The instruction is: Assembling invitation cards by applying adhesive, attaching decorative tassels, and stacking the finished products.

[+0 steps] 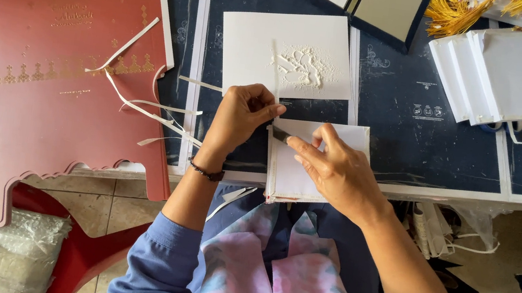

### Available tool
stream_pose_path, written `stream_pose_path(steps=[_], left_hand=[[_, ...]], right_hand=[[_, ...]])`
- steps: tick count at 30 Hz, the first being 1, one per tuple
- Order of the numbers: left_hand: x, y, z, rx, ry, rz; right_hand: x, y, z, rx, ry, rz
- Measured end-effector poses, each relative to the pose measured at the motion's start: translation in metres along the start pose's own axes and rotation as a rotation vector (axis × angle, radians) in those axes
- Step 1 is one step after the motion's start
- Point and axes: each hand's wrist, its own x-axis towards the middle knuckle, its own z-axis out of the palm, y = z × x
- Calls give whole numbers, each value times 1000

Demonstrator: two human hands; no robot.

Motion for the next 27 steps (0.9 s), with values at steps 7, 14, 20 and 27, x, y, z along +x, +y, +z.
stream_pose_path(steps=[7, 14, 20, 27], left_hand=[[-4, -8, 6, -6, 39, 69], [-21, 13, 7, 49, 89, 96], [-35, 14, 11, 30, 176, 114], [-63, 31, 21, 118, 258, 159]], right_hand=[[7, -8, 3, -47, -11, 46], [8, -8, 9, -66, -6, 80], [8, -13, 3, -61, 25, 65], [6, -12, 10, -91, 71, 95]])
